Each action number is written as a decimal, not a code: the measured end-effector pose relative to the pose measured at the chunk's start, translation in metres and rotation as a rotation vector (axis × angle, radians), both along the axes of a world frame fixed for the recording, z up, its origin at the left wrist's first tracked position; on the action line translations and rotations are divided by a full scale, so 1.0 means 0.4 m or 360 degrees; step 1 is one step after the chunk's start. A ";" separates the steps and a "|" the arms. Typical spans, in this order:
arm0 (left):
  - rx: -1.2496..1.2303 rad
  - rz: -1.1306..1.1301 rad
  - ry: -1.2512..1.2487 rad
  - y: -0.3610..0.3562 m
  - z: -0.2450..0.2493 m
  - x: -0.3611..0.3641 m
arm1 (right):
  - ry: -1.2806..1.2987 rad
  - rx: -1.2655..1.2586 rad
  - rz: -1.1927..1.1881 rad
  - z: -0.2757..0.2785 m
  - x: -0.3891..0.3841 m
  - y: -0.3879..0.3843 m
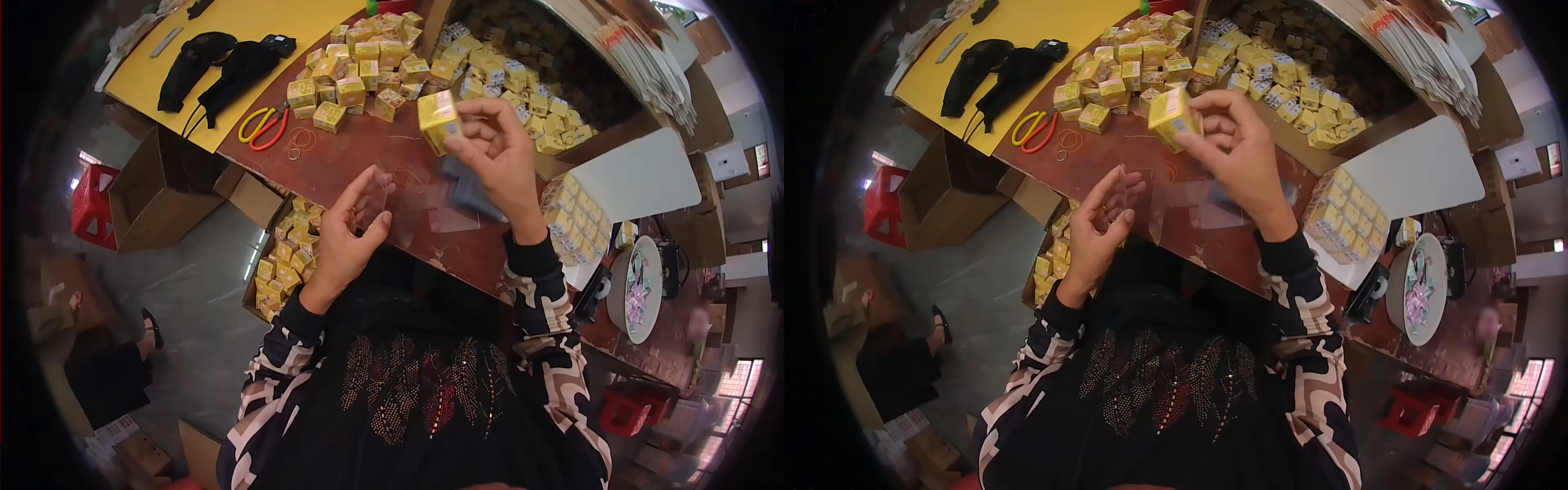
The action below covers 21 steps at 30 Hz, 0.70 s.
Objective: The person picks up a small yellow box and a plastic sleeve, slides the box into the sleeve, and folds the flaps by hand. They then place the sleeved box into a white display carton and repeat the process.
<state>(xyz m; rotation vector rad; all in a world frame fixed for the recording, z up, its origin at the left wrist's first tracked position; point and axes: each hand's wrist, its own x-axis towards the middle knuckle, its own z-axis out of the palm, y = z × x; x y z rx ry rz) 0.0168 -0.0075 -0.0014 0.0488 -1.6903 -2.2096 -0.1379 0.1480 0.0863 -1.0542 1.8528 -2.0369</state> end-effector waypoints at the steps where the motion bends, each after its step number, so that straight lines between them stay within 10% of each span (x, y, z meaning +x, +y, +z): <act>1: -0.0003 -0.0029 0.0005 0.010 0.004 -0.002 | 0.0099 0.0108 -0.0032 0.005 0.021 0.008; 8: -0.0189 0.0099 0.0121 0.049 0.025 0.001 | 0.0958 0.0766 -0.0083 0.059 0.081 0.066; 21: -0.0036 -0.0056 0.0205 0.092 0.043 -0.001 | 0.0920 0.0692 -0.0119 0.002 0.104 0.089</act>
